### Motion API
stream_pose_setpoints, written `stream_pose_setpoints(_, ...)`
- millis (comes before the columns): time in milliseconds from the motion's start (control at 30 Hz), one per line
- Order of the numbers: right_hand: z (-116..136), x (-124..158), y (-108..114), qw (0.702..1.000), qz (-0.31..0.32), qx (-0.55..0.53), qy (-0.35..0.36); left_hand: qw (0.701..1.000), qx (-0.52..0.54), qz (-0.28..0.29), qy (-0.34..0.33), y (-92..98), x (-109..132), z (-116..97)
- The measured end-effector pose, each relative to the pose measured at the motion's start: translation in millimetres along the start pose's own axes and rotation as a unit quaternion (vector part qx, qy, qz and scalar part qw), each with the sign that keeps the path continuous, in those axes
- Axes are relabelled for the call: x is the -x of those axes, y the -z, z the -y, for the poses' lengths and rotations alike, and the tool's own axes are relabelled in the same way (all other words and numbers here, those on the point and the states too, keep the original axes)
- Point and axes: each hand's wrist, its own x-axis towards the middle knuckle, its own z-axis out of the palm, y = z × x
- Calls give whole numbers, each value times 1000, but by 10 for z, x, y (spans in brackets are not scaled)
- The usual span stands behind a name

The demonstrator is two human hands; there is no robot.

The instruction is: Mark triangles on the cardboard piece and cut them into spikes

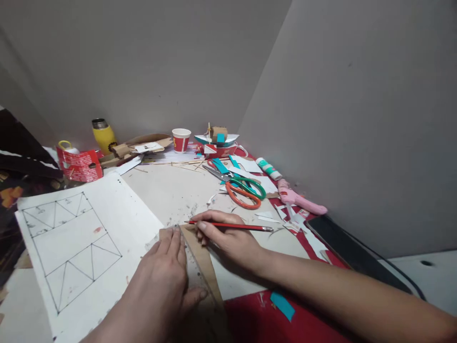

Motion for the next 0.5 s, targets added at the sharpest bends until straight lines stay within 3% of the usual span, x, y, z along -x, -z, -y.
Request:
stream_pose_setpoints(233,-120,-98,-123,997,-12,-38,-67,999,8,-27,-35,-33,-10,24)
stream_pose_setpoints(500,-99,-115,-121,994,-21,105,24,997,-4,-69,-43,-97,3,43)
